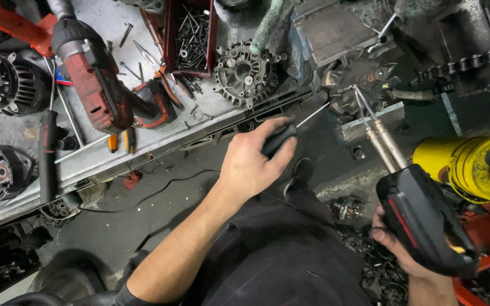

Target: The person uses a heat gun and a screwdriver to work on a mechanical part clamped in a vise. They heat the part, pry it with the screwdriver, and then remove it from the vise to place it on the workbench.

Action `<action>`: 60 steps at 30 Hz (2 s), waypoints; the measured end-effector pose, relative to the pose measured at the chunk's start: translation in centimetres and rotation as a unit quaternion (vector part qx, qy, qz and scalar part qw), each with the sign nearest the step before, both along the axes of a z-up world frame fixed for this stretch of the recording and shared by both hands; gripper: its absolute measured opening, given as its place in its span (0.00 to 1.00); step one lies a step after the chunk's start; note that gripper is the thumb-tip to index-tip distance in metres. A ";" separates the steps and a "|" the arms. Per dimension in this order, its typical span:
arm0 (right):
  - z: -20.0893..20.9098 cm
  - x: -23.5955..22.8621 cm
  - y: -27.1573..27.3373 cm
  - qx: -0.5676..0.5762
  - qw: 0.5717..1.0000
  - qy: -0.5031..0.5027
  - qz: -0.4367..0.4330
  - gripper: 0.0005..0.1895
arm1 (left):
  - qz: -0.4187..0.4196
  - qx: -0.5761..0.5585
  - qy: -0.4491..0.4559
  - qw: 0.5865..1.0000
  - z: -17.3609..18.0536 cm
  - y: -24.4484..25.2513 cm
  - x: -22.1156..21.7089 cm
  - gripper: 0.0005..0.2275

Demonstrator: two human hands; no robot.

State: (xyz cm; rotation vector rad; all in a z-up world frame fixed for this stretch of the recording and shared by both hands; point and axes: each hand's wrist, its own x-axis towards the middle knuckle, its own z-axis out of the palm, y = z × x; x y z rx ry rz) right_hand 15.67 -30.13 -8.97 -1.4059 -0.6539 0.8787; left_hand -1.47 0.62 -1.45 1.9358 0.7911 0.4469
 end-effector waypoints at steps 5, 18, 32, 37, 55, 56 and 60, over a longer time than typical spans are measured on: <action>1.3 0.0 1.0 0.098 0.988 0.118 0.037 0.27 | 0.006 -0.006 0.010 1.000 0.7 0.2 0.2 0.17; 2.3 0.9 0.5 0.091 0.971 0.221 0.002 0.40 | 0.010 0.017 0.003 1.000 1.1 0.7 0.8 0.17; 3.0 0.3 1.0 0.147 0.923 0.353 -0.034 0.40 | 0.031 -0.011 0.009 0.999 -0.5 0.5 -0.6 0.17; 2.1 0.7 -0.7 0.136 0.935 0.323 -0.063 0.38 | 0.039 -0.017 -0.003 0.999 -0.5 0.7 -1.2 0.16; -5.5 -2.4 -11.4 -0.108 0.827 -0.058 -0.548 0.31 | -0.047 -0.073 0.077 0.993 -2.2 2.1 -3.7 0.16; -7.6 -2.9 -12.2 -0.110 0.824 -0.054 -0.554 0.31 | -0.054 -0.072 0.081 0.993 -2.6 2.3 -4.8 0.16; -10.4 -2.3 -12.6 -0.053 0.820 0.060 -0.567 0.30 | -0.053 -0.026 0.031 0.998 -3.4 2.9 -4.7 0.16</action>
